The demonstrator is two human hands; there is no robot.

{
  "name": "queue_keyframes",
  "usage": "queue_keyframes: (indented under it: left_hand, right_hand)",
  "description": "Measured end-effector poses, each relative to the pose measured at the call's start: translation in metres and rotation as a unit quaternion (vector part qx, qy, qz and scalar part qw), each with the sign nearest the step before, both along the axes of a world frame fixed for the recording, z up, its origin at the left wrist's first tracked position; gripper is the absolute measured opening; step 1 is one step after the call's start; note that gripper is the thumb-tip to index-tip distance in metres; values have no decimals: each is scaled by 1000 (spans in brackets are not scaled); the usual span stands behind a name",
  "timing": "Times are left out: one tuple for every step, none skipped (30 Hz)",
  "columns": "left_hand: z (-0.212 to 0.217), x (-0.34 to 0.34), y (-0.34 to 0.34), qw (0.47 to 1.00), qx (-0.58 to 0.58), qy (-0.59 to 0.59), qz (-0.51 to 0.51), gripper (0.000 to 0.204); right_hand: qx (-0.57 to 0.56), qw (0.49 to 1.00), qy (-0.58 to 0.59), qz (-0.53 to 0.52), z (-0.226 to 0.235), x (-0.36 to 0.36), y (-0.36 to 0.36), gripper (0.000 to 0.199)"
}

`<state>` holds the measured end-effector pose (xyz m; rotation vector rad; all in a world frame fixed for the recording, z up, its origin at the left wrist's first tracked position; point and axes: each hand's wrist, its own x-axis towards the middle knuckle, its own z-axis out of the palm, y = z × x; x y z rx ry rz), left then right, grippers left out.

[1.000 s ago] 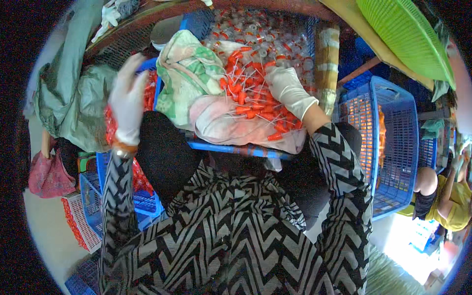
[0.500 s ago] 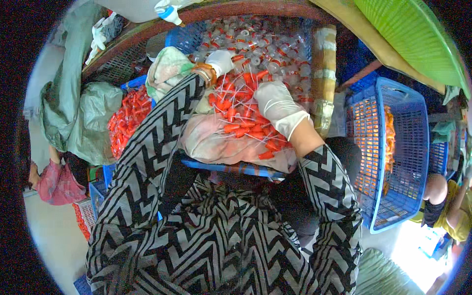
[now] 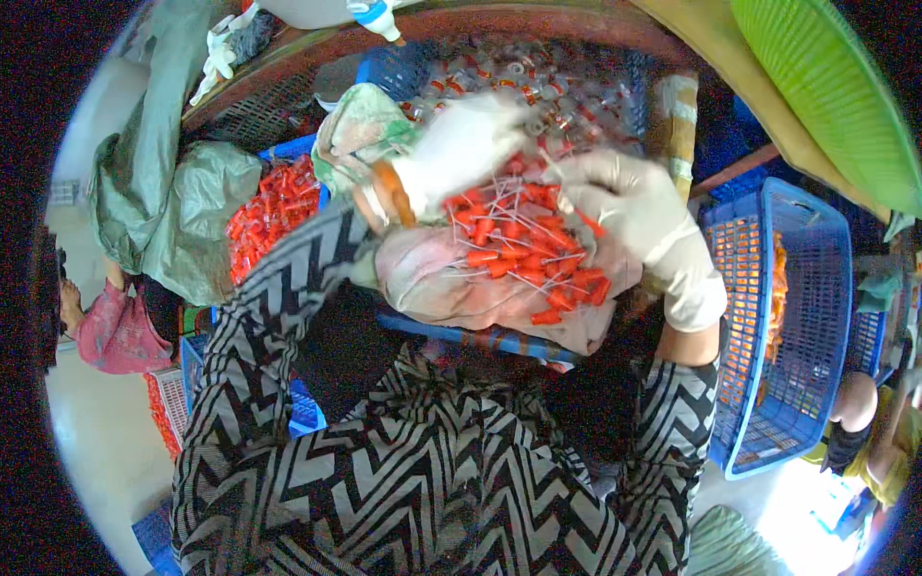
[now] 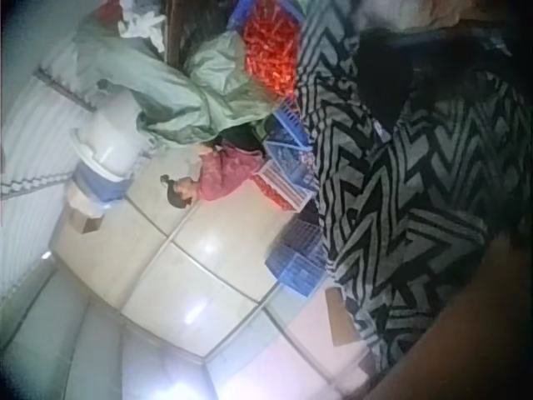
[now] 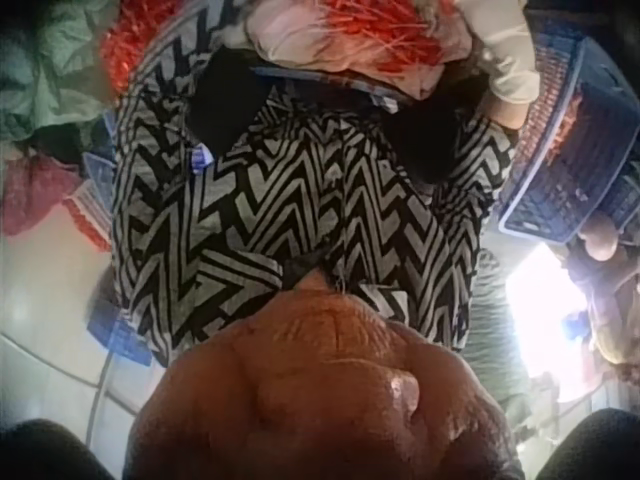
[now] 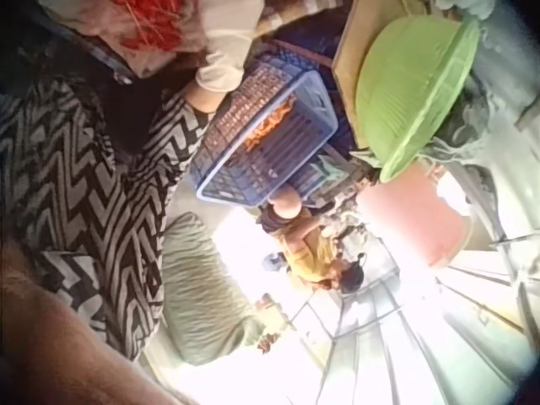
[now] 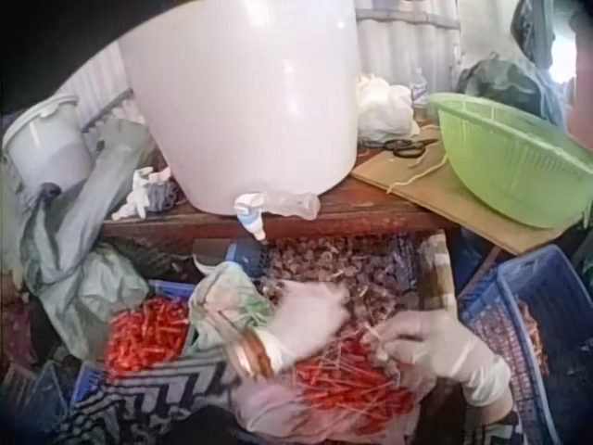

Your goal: Packing small red items into plastic bags from a storage crate.

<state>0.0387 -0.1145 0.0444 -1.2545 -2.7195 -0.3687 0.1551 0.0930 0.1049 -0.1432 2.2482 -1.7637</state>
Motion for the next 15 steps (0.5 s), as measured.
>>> queue_keyframes:
  left_hand:
    - [17, -10, 29, 998, -29, 14, 57, 37]
    - [27, -22, 2, 988, -104, 48, 103, 43]
    - [14, -48, -25, 978, -121, 131, 106, 49]
    - [7, -65, -24, 975, -94, 176, 100, 25]
    - [-4, -75, -17, 962, -212, 93, 144, 24]
    - [-20, -83, -43, 942, -271, 32, 194, 25]
    - [-22, -80, -44, 930, -306, -1, 205, 23]
    - [-26, -83, -43, 927, -310, -12, 211, 23]
    - [-28, -84, -37, 925, -312, -22, 214, 23]
    - [-30, -82, -31, 927, -310, -22, 209, 23]
    - [-33, -80, -25, 938, -291, -35, 182, 24]
    - [-32, -76, -20, 948, -274, -48, 156, 26]
    - [-30, -72, -18, 948, -273, -48, 154, 26]
    - [-30, -66, -19, 978, -155, -39, 133, 28]
    - [-26, -58, -22, 993, -36, -29, 111, 30]
  right_hand:
    - [-1, 998, 34, -49, 6, 13, 20, 18]
    - [-39, 997, 66, -31, -5, -2, 10, 18]
    - [-58, 993, 98, -30, 1, -8, 4, 18]
    - [-113, 988, 57, -87, 5, -5, 14, 18]
    - [-128, 981, 57, -133, 11, 1, 23, 19]
    - [-161, 977, 39, -132, -2, -12, 18, 19]
    - [-179, 972, 20, -152, -3, -13, 21, 19]
    - [-177, 972, 19, -156, -4, -13, 21, 19]
    - [-176, 970, 12, -168, 0, -11, 21, 19]
    - [-176, 968, 4, -180, 2, -10, 22, 19]
    - [-173, 968, 4, -184, 1, -9, 26, 19]
    - [-180, 965, 27, -187, -2, -10, 28, 21]
    - [-186, 963, 50, -189, -4, -11, 30, 23]
    - [-185, 963, 50, -190, -6, -12, 32, 23]
    - [-196, 960, 44, -195, -5, -14, 26, 25]
